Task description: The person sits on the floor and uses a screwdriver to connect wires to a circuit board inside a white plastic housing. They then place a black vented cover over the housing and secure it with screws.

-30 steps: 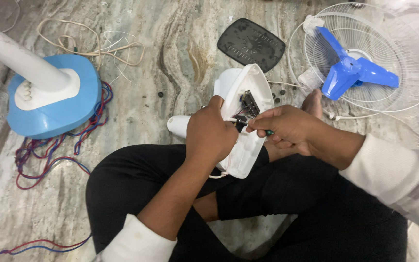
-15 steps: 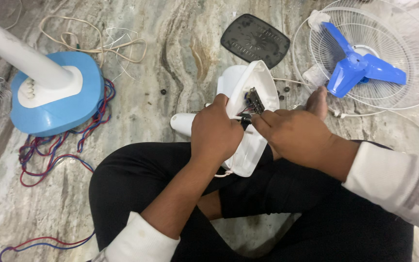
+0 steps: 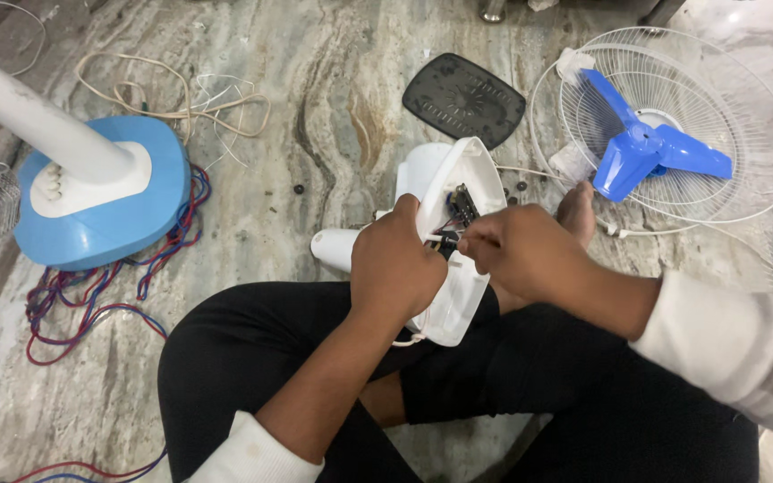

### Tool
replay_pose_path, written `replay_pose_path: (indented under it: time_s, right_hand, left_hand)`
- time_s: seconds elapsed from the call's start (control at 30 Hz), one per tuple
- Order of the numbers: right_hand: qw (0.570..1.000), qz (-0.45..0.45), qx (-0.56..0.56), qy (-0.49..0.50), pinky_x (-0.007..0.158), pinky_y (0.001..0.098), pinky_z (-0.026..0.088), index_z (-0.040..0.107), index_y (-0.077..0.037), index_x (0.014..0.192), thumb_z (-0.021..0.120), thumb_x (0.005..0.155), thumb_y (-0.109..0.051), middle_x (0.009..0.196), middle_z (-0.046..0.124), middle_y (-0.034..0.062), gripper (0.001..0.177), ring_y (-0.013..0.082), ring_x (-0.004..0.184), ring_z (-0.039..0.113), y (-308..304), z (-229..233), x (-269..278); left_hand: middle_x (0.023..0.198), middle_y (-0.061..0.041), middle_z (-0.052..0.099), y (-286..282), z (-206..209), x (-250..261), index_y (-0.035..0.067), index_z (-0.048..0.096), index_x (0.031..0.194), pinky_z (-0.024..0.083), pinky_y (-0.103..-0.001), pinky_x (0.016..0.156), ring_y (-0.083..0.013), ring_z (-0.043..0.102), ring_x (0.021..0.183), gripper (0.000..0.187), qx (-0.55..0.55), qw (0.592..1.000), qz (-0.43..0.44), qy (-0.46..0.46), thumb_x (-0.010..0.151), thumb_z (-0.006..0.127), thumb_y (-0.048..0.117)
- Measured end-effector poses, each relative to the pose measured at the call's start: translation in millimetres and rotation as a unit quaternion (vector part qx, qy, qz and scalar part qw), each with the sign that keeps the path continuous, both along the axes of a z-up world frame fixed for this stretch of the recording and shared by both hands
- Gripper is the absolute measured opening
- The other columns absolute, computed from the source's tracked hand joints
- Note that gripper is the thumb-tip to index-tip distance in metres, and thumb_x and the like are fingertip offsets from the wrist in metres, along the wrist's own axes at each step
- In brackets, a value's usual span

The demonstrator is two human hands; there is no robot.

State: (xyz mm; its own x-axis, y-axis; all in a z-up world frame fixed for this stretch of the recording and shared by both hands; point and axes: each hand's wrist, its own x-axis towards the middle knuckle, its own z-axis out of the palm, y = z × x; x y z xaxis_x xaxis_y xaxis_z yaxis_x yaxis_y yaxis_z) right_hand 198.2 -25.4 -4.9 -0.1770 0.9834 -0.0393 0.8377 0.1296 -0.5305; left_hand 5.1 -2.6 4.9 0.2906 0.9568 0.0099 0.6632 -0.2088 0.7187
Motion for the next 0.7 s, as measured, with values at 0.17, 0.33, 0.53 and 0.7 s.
replay_pose_path:
  time_s: [0.17,0.33,0.53,0.7]
  right_hand:
    - [0.952,-0.134,-0.24,0.133,0.058,0.0313,0.05,0.081,-0.004,0.09,0.072,0.091,-0.02,0.067,0.072,0.0045,0.018,0.0103,0.059,0.06,13.3,-1.7,6.4]
    - [0.983,-0.015,-0.154,0.096,0.064,0.0279,0.055,0.078,-0.004,0.09,0.07,0.088,-0.018,0.069,0.076,0.0028,0.016,0.0097,0.063,0.069,13.3,6.5,5.1]
    - [0.979,0.019,-0.205,-0.006,0.064,0.033,0.052,0.079,-0.009,0.094,0.069,0.09,-0.032,0.07,0.077,0.0014,0.025,0.0126,0.065,0.068,32.0,35.9,-1.7]
    - [0.973,0.118,-0.195,-0.035,0.062,0.0307,0.052,0.076,-0.01,0.096,0.069,0.09,-0.031,0.072,0.077,0.0001,0.023,0.0103,0.063,0.068,55.2,51.0,19.5]
  left_hand:
    - [0.091,-0.026,0.07,2.0,-0.6,1.1,-0.001,0.057,0.109,0.05,-0.054,0.085,-0.0444,0.068,0.092,0.038,0.014,1.0,0.003,0.0,0.073,0.066,0.008]
    - [0.094,-0.027,0.071,1.5,2.3,-3.4,0.0,0.062,0.108,0.05,-0.053,0.085,-0.0446,0.067,0.095,0.038,-0.022,0.999,0.025,-0.042,0.071,0.063,0.006]
    - [0.096,-0.024,0.074,5.7,1.4,-11.5,0.0,0.069,0.108,0.053,-0.046,0.084,-0.0413,0.07,0.094,0.038,-0.014,0.989,0.049,-0.136,0.072,0.057,0.005]
    - [0.084,-0.018,0.075,27.8,-2.4,-25.9,-0.003,0.072,0.107,0.054,-0.038,0.069,-0.0306,0.069,0.072,0.043,-0.102,0.957,0.131,-0.236,0.067,0.056,0.003]
